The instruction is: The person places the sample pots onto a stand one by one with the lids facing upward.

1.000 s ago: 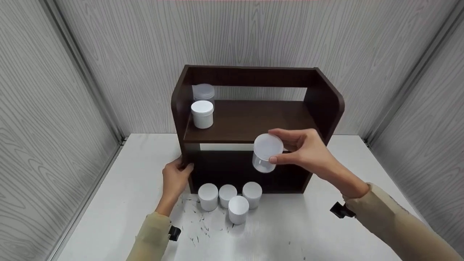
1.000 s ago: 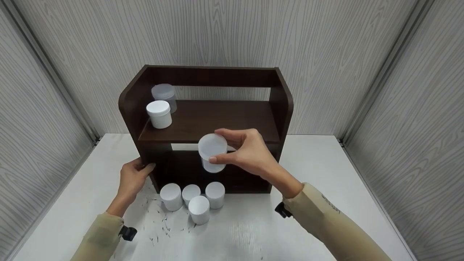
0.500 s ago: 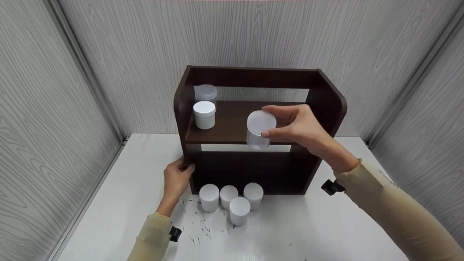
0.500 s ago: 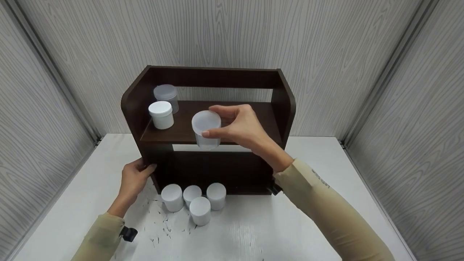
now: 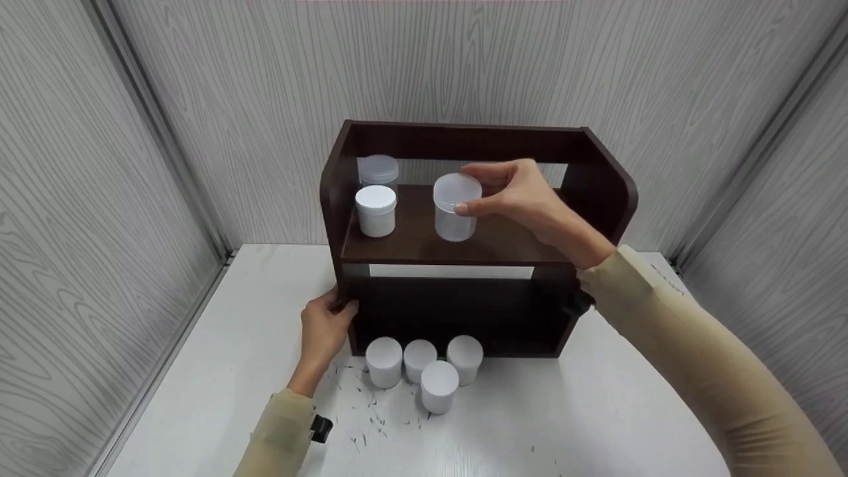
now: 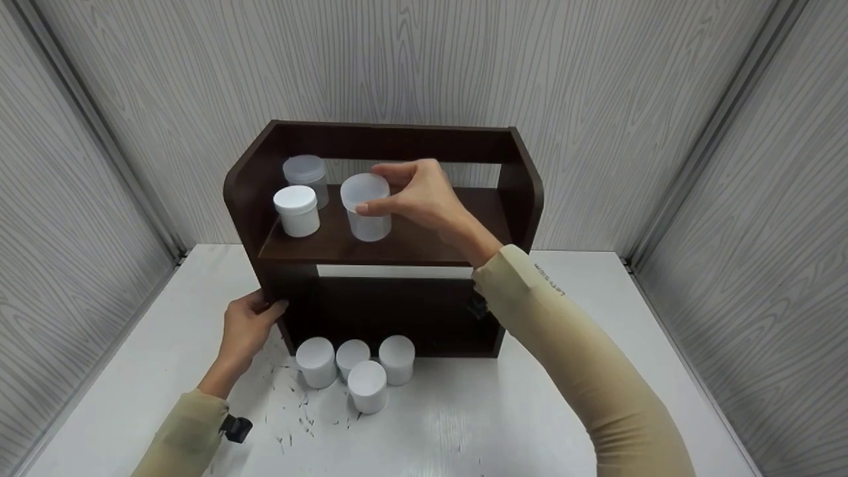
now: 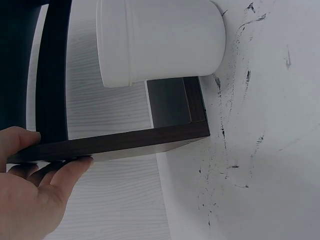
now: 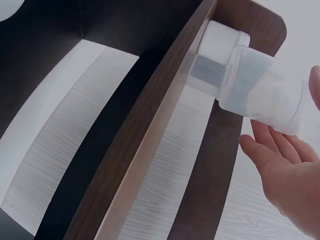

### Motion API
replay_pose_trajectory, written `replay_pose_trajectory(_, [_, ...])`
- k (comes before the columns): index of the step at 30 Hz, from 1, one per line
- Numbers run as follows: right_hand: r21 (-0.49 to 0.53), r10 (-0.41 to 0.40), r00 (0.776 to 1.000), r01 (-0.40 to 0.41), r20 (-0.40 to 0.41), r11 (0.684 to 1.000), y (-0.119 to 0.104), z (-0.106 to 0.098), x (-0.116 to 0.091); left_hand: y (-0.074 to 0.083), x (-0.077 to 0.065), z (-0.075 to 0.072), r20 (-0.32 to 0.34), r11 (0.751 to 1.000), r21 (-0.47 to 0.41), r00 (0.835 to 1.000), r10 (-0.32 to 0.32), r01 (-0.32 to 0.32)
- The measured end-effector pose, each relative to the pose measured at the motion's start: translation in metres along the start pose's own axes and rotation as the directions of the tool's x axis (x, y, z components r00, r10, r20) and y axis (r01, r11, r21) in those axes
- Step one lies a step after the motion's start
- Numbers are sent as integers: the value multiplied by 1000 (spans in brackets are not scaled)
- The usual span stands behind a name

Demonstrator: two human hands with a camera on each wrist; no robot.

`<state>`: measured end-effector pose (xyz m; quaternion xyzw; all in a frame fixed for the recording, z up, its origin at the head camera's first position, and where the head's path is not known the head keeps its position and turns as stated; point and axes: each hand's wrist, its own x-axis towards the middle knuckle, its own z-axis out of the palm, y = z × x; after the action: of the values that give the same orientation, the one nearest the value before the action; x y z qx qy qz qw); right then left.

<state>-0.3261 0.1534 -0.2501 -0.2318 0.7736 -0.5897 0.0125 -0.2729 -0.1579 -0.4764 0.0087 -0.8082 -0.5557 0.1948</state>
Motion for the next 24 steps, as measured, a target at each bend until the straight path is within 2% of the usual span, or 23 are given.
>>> replay_pose_trajectory(14, [-4, 25, 1000, -25, 17, 1000, 10, 0, 46, -1, 0, 0, -16, 1000, 6, 1000, 17, -17])
replay_pose_trajectory(24, [-20, 40, 998, -40, 42, 999, 15, 3, 69, -2, 1, -7, 4, 1000, 19, 1000, 12, -12])
